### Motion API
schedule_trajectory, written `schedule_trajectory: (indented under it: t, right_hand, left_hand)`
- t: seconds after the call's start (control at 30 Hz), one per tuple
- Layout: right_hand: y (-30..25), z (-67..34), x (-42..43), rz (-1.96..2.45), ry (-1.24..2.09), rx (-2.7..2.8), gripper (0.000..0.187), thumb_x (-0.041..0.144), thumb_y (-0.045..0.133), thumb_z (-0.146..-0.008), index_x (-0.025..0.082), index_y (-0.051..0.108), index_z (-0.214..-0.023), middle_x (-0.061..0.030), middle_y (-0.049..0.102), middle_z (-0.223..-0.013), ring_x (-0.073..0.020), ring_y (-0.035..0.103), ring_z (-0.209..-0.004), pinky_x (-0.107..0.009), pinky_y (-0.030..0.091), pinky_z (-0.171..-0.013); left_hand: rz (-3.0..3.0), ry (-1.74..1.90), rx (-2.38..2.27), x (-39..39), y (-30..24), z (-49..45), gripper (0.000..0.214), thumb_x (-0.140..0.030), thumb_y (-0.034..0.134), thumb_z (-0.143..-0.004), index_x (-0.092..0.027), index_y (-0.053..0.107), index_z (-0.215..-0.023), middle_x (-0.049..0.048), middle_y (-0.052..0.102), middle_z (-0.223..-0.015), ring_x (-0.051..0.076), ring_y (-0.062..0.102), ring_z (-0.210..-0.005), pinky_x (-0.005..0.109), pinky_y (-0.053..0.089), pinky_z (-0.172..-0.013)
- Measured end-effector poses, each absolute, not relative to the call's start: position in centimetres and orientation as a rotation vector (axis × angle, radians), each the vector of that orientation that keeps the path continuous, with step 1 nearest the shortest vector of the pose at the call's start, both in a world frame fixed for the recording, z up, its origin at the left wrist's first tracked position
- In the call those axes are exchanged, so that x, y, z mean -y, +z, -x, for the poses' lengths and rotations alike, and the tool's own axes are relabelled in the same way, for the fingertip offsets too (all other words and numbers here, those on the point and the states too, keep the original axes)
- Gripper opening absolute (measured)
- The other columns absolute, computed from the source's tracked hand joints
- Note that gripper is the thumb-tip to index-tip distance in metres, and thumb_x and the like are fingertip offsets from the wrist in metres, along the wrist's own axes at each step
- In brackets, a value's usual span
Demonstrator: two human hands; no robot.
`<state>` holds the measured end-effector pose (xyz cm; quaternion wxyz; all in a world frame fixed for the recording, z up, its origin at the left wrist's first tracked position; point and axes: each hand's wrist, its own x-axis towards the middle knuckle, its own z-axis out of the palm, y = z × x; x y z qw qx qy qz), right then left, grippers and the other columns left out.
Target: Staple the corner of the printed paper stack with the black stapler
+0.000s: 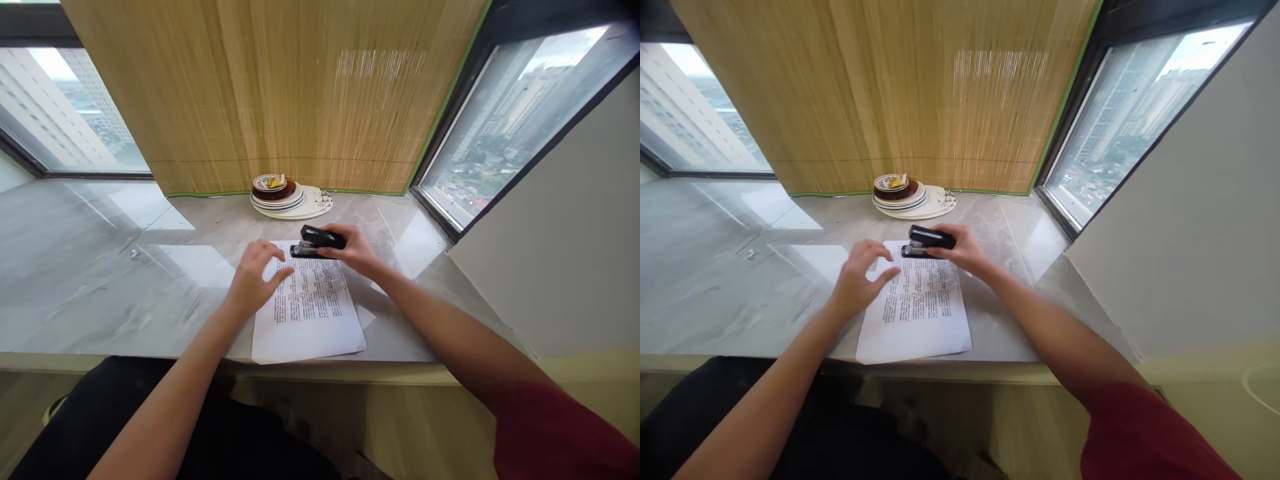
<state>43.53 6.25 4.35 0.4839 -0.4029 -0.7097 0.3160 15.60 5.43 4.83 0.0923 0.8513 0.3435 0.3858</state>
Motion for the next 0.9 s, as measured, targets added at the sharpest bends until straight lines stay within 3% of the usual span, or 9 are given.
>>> schedule_trajectory:
  t: [0.13, 0.27, 0.5, 0.73, 0.9]
  right_hand:
    - [5.1, -48.9, -7.1, 1.134, 0.784, 1.786, 0.049, 0.047, 0.089, -0.075, 0.015, 0.079, -0.111, -0.0073, 0.079, -0.101, -0.0226, 0.072, -0.09, -0.035, 0.057, -0.081]
    - [6.2, -53.8, -7.3, 1.234, 1.023, 1.961, 0.057, 0.044, 0.094, -0.066, 0.014, 0.082, -0.112, -0.0083, 0.081, -0.098, -0.0238, 0.073, -0.087, -0.033, 0.058, -0.075]
    - [7.8, -54.3, -6.5, 1.127, 1.31, 2.265, 0.049, 0.041, 0.093, -0.07, 0.017, 0.084, -0.112, -0.0054, 0.082, -0.097, -0.0198, 0.073, -0.08, -0.027, 0.055, -0.067]
    - [7.9, -51.0, -5.7, 1.008, 1.134, 2.42, 0.048, 0.042, 0.089, -0.077, 0.018, 0.082, -0.117, -0.0051, 0.08, -0.1, -0.0173, 0.07, -0.079, -0.026, 0.053, -0.068]
    - [7.7, -49.6, -5.4, 1.002, 1.019, 2.485, 0.051, 0.047, 0.087, -0.08, 0.019, 0.078, -0.121, -0.0046, 0.079, -0.101, -0.0181, 0.069, -0.084, -0.027, 0.051, -0.073]
  left_hand:
    - [-2.774, 0.441, -0.811, -4.0, 3.0, -16.9, 0.056, -0.054, 0.069, -0.097, -0.033, 0.058, -0.147, 0.0101, 0.047, -0.165, 0.04, 0.037, -0.155, 0.065, 0.028, -0.127]
    - [-2.7, 0.217, -1.028, -4.1, 1.9, -16.8, 0.062, -0.064, 0.06, -0.099, -0.037, 0.053, -0.154, 0.0087, 0.035, -0.173, 0.048, 0.019, -0.162, 0.079, 0.013, -0.125]
    - [-2.653, 0.262, -1.097, -4.6, 1.7, -16.2, 0.057, -0.058, 0.058, -0.102, -0.03, 0.053, -0.152, 0.0119, 0.038, -0.171, 0.044, 0.021, -0.163, 0.075, 0.013, -0.126]
    - [-2.664, 0.282, -1.033, -4.3, 1.3, -16.7, 0.056, -0.051, 0.055, -0.105, -0.026, 0.05, -0.155, 0.0133, 0.038, -0.171, 0.039, 0.02, -0.164, 0.073, 0.007, -0.129]
    - [-2.625, 0.273, -0.71, -3.5, 3.0, -16.8, 0.055, -0.05, 0.059, -0.105, -0.039, 0.049, -0.158, 0.0057, 0.036, -0.173, 0.037, 0.022, -0.164, 0.069, 0.014, -0.13]
